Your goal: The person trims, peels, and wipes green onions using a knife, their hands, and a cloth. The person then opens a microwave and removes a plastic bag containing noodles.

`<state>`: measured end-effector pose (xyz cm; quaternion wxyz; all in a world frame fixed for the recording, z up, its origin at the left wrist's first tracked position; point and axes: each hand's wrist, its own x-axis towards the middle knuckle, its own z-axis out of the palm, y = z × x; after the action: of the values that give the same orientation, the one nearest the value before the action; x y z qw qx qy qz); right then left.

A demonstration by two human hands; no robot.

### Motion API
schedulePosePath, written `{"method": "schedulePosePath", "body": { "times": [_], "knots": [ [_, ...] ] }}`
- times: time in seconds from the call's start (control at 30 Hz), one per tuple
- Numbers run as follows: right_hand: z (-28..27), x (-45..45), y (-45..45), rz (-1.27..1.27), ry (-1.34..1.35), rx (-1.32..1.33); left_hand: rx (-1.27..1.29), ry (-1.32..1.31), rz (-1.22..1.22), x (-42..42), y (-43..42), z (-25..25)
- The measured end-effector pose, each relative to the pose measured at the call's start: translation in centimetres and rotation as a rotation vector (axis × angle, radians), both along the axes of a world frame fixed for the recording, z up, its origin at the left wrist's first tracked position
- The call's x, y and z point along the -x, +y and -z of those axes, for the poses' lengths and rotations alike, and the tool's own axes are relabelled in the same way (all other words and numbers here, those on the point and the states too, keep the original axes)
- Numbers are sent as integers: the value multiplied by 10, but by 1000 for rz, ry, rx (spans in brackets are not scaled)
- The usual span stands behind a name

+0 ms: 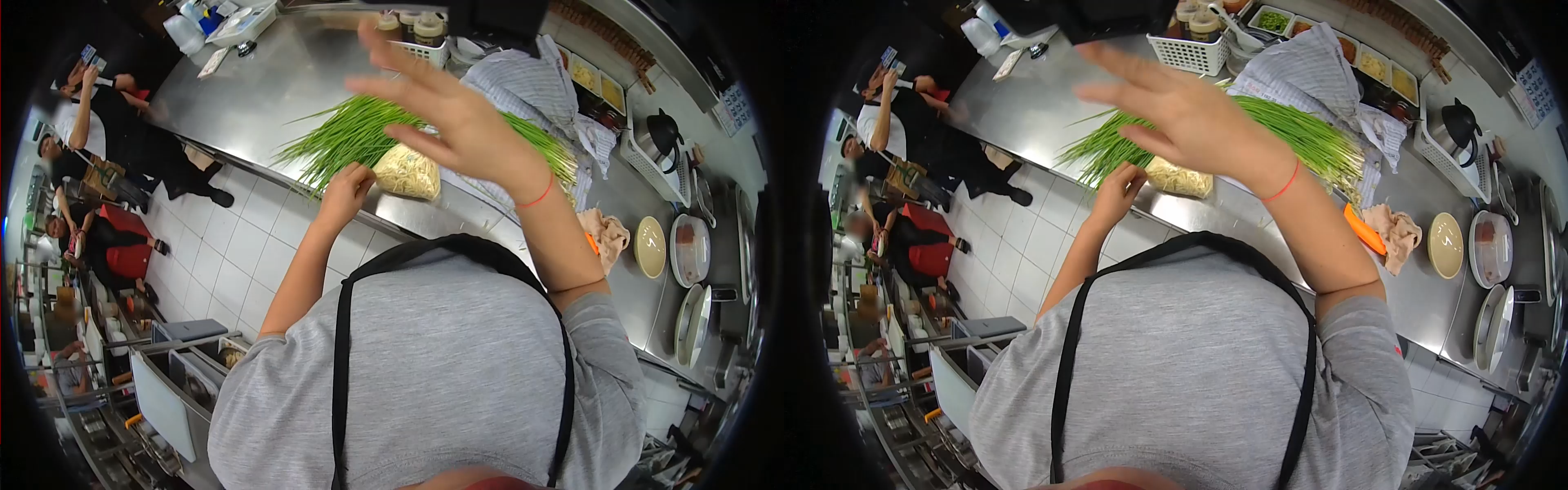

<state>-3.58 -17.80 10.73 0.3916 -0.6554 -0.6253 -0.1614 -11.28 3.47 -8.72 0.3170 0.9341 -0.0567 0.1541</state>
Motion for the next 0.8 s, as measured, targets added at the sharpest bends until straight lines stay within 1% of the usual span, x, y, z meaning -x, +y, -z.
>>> {"method": "schedulePosePath", "body": {
  "times": [0.03, 0.1, 0.17, 0.2, 0.23, 0.3, 0.37, 0.43, 0.5, 0.53, 0.57, 0.63, 0.7, 0.73, 0.77, 0.8],
  "knots": [
    [-12, 0, 1, 59, -124, -90, 52, 6, -31, 3, 1, 1],
    [-15, -4, 1, 107, -245, -176, 51, -1, -54, 6, 6, 1],
    [-10, -14, -10, 277, -162, -287, 83, -3, -92, 10, 9, -3],
    [-8, -17, -14, 312, -362, -248, 87, 25, -106, 11, 12, -3],
    [-2, -21, -13, 259, -245, -327, 92, 28, -117, 13, 14, -3],
    [11, -28, -24, 407, -251, -388, 94, 39, -114, 12, 16, -4],
    [-5, -29, -28, 306, -146, -533, 83, 43, -116, 10, 15, -6],
    [-11, -33, -41, 378, -160, -576, 70, 56, -115, 10, 11, -6],
    [-18, -35, -57, 479, -143, -552, 87, 78, -59, 10, 7, -7],
    [-20, -40, -62, 538, -120, -595, 50, 39, -21, 7, 12, 7],
    [-23, -47, -67, 588, -98, -645, 52, 89, -13, 5, 15, 9],
    [-32, -59, -86, 679, -86, -624, 52, 122, -5, 7, 14, 5],
    [-40, -83, -104, 681, -90, -643, 48, 91, 52, 6, 19, 9],
    [-41, -100, -117, 747, -134, -620, -46, 115, 38, 7, 21, 12],
    [-41, -118, -131, 812, -175, -595, 37, 137, 79, 6, 24, 14],
    [-42, -133, -144, 884, -155, -572, 41, 89, 94, 7, 25, 17]
  ]
}}
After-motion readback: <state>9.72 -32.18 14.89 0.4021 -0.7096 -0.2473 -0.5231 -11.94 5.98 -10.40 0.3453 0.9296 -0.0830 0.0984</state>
